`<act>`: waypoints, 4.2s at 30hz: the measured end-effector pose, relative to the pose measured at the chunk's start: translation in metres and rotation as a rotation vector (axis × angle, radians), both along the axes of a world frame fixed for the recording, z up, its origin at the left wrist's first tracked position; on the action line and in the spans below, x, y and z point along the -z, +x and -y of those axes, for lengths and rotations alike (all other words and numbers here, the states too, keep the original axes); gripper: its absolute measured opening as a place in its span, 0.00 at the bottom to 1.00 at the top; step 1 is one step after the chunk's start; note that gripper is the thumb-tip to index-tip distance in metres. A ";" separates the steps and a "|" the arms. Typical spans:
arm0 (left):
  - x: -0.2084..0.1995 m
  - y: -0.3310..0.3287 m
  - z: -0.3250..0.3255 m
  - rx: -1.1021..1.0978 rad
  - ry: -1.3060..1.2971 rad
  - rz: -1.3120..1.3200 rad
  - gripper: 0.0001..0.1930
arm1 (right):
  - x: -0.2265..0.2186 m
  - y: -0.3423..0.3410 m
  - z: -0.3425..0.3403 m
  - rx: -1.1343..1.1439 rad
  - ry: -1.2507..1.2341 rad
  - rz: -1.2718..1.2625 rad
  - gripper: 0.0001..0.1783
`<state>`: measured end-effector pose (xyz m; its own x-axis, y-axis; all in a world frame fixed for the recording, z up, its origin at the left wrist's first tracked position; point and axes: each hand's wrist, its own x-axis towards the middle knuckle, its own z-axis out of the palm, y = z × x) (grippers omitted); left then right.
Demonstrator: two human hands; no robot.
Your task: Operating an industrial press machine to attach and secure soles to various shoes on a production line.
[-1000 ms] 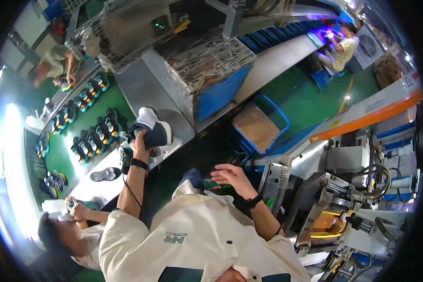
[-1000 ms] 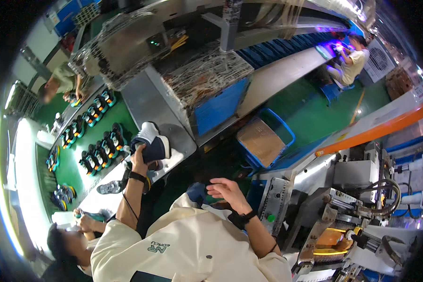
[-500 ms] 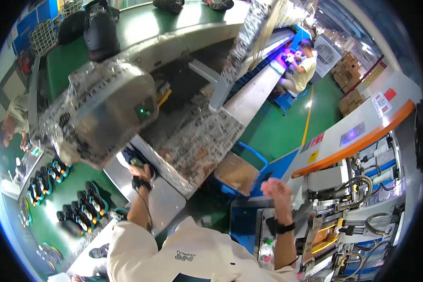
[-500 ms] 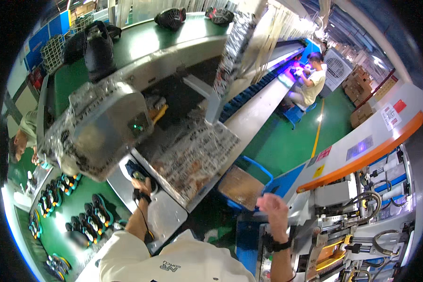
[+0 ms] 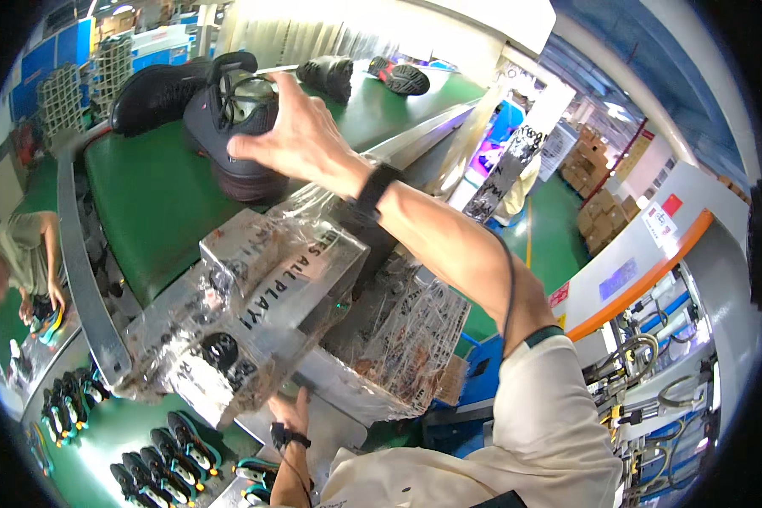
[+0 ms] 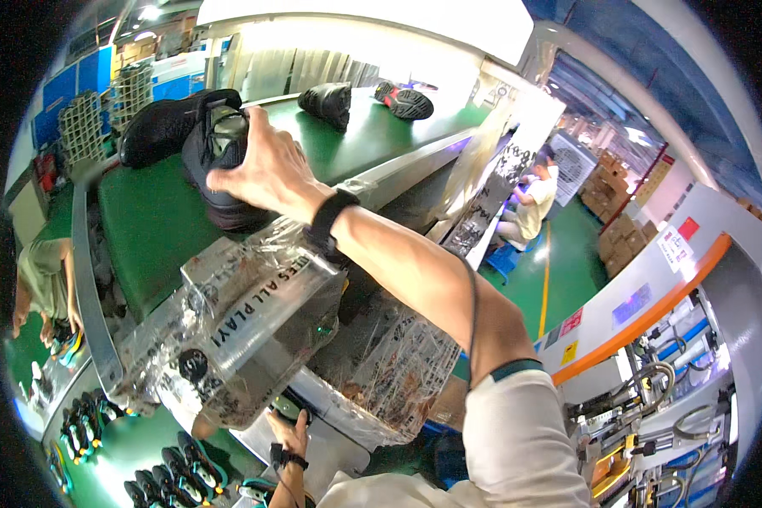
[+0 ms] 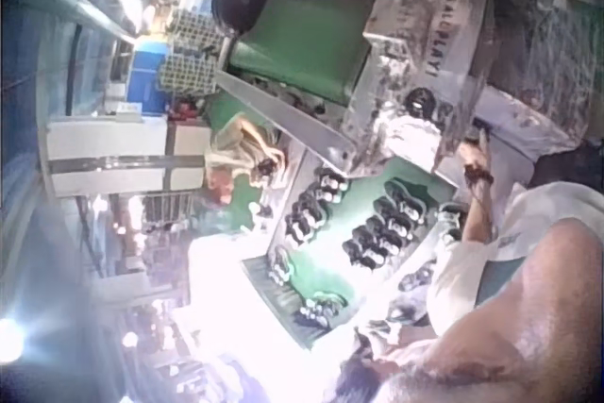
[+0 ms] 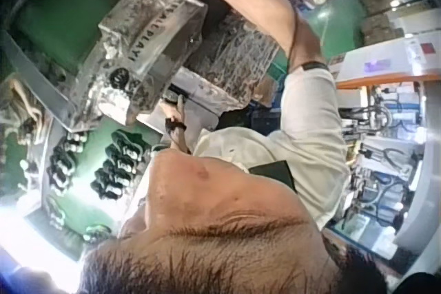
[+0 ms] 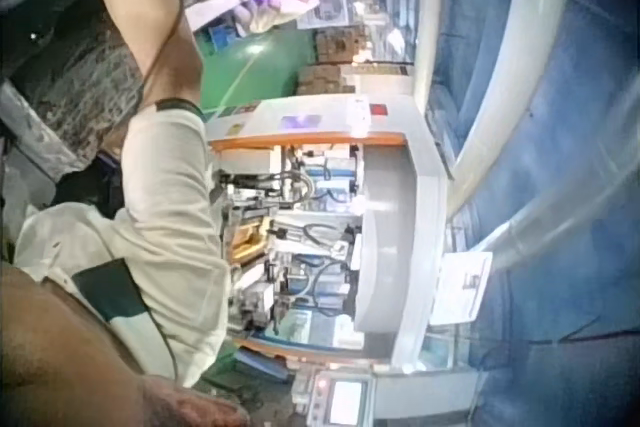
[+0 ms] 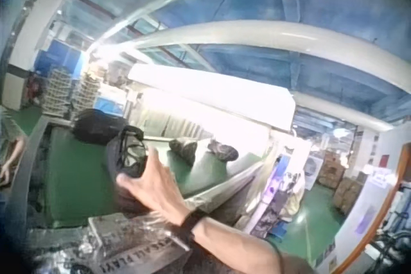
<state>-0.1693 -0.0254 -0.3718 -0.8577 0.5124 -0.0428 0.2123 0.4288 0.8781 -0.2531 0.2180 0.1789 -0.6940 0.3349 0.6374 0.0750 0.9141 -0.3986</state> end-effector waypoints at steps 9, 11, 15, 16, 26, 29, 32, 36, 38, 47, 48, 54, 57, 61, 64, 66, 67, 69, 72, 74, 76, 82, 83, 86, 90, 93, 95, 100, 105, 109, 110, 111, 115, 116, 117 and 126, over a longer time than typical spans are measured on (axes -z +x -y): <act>-0.060 -0.014 0.022 0.103 0.101 0.375 0.35 | -0.094 -0.009 -0.076 0.150 -0.038 0.548 0.59; -0.085 -0.016 0.020 0.123 0.040 0.476 0.36 | -0.098 -0.041 -0.067 0.205 0.242 0.563 0.58; -0.077 -0.016 0.021 0.149 0.132 0.434 0.27 | -0.078 -0.091 -0.071 0.325 0.298 0.656 0.52; -0.003 -0.015 0.028 0.070 0.257 0.411 0.29 | -0.073 -0.099 -0.069 0.273 0.226 0.630 0.50; -0.118 0.006 0.055 0.558 0.091 0.457 0.34 | -0.068 0.017 -0.023 0.149 0.221 0.027 0.48; -0.192 0.032 0.058 0.752 0.192 0.671 0.38 | -0.081 0.095 0.011 0.070 0.156 -0.192 0.44; -0.259 0.063 0.022 0.833 0.867 0.559 0.35 | -0.067 0.190 0.048 0.006 0.059 -0.465 0.41; -0.363 0.102 -0.062 0.799 1.159 0.181 0.58 | -0.011 0.348 0.095 0.149 0.014 -0.638 0.43; -0.361 0.129 -0.091 0.749 1.096 0.130 0.50 | 0.021 0.426 0.135 0.241 -0.070 -0.686 0.47; -0.320 0.393 -0.084 1.503 0.703 0.472 0.11 | 0.167 0.699 0.271 0.813 -0.363 -0.753 0.60; -0.313 0.430 -0.081 1.582 0.627 0.420 0.10 | 0.179 0.723 0.291 0.904 -0.469 -0.796 0.58; -0.333 0.632 -0.037 2.074 -0.066 0.721 0.23 | 0.227 0.853 0.382 1.266 -0.684 -1.287 0.48; -0.326 0.691 -0.017 2.263 0.069 0.908 0.36 | 0.241 0.916 0.401 1.463 -0.493 -1.269 0.40; -0.307 0.716 -0.016 2.209 -0.090 0.879 0.34 | 0.247 1.024 0.408 1.830 -0.375 -1.093 0.37; -0.275 0.712 -0.040 2.153 -0.247 0.918 0.29 | 0.229 1.093 0.386 1.997 -0.563 -0.873 0.43; -0.262 0.704 -0.054 2.010 -0.308 0.963 0.21 | 0.238 1.136 0.356 2.229 -0.663 -0.563 0.49; -0.256 0.698 -0.061 2.011 -0.323 0.972 0.21 | 0.237 1.152 0.344 2.166 -0.750 -0.513 0.52; -0.247 0.684 -0.078 1.898 -0.319 0.979 0.19 | 0.255 1.187 0.320 2.131 -0.904 -0.519 0.53; -0.230 0.646 -0.107 1.758 -0.341 0.930 0.17 | 0.269 1.211 0.271 2.225 -0.973 -0.268 0.45; -0.219 0.614 -0.124 1.673 -0.341 0.887 0.17 | 0.275 1.214 0.249 2.257 -1.029 -0.205 0.39; -0.209 0.592 -0.134 1.464 -0.306 0.830 0.17 | 0.286 1.220 0.233 2.334 -1.066 -0.164 0.35; -0.186 0.549 -0.141 1.287 -0.309 0.771 0.15 | 0.335 1.207 0.197 2.474 -0.982 -0.071 0.31; -0.180 0.550 -0.140 1.250 -0.330 0.768 0.15 | 0.349 1.207 0.191 2.514 -0.956 -0.064 0.33; -0.176 0.566 -0.133 1.297 -0.391 0.752 0.15 | 0.367 1.184 0.181 2.585 -0.849 0.020 0.34; -0.183 0.594 -0.108 1.413 -0.319 0.803 0.16 | 0.358 1.182 0.187 2.591 -0.869 0.030 0.37; -0.194 0.604 -0.081 1.412 -0.320 0.718 0.17 | 0.351 1.194 0.207 2.388 -0.927 -0.082 0.37; -0.180 0.579 -0.073 1.385 -0.353 0.686 0.18 | 0.325 1.216 0.229 2.110 -0.970 -0.231 0.44; -0.190 0.578 -0.039 1.263 -0.402 0.668 0.16 | 0.188 1.347 0.229 2.078 -0.029 -0.516 0.56; -0.193 0.565 -0.029 1.136 -0.366 0.602 0.16 | 0.077 1.354 0.163 1.774 -0.086 -0.875 0.58; -0.197 0.554 -0.019 1.099 -0.358 0.672 0.17 | 0.079 1.371 0.142 1.807 0.037 -0.923 0.59; -0.192 0.561 -0.024 1.178 -0.338 0.699 0.18 | 0.064 1.340 0.159 1.852 0.010 -0.900 0.49; -0.188 0.571 -0.029 1.180 -0.366 0.699 0.18 | 0.070 1.367 0.136 1.845 0.178 -0.829 0.40; -0.186 0.566 -0.025 1.222 -0.323 0.591 0.18 | 0.078 1.361 0.149 1.697 0.217 -0.935 0.42; -0.182 0.557 -0.025 1.262 -0.309 0.567 0.18 | 0.072 1.351 0.153 1.717 0.195 -0.915 0.41; -0.188 0.568 -0.021 1.328 -0.338 0.558 0.17 | 0.066 1.340 0.155 1.730 0.172 -0.897 0.40; -0.124 0.623 -0.021 2.295 -0.046 -0.480 0.35 | 0.099 1.258 0.202 1.101 -0.132 -1.159 0.23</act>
